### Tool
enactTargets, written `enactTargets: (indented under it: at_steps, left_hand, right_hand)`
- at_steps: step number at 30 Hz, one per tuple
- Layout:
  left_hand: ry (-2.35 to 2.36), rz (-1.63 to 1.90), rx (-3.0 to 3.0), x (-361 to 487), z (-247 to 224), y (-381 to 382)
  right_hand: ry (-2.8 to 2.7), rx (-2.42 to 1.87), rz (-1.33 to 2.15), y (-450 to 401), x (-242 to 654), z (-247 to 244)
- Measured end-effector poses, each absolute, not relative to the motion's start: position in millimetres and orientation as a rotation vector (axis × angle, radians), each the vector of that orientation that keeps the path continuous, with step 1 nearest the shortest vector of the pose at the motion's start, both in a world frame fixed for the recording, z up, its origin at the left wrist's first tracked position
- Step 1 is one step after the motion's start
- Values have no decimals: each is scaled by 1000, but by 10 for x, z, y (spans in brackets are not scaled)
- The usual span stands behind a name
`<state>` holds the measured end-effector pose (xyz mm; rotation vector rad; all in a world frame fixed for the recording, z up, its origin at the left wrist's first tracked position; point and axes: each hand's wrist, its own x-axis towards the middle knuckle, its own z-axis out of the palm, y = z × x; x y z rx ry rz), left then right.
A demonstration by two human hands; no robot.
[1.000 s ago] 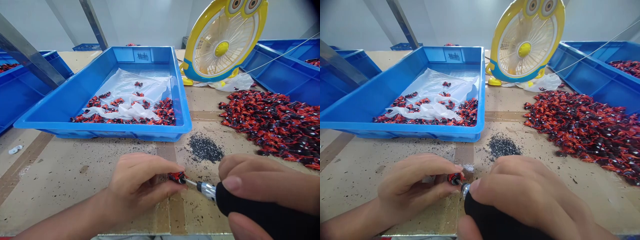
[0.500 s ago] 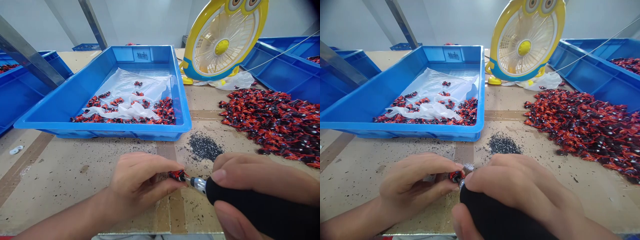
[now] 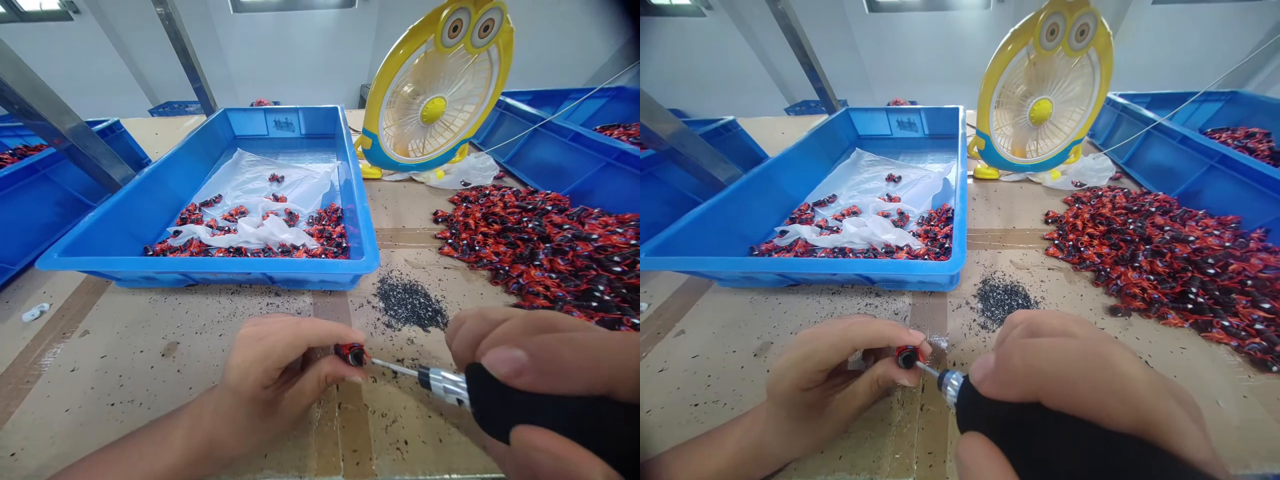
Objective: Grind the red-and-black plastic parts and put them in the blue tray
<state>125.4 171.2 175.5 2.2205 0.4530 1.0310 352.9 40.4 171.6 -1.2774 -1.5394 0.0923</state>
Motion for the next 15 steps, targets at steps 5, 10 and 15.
enactTargets:
  at_steps: [5,10,15]
  left_hand:
    - [435,1034,2173,1258,1730,1713]
    - [457,1037,2181,1245,1733,1717]
    - [469,1030,2204,1248,1736,1718]
  right_hand:
    - [-1478,-1378,11,394,3512,1765]
    - [-1391,-1290,86,461,3492,1809]
    - [-1544,-1228,150,590,3501,1905]
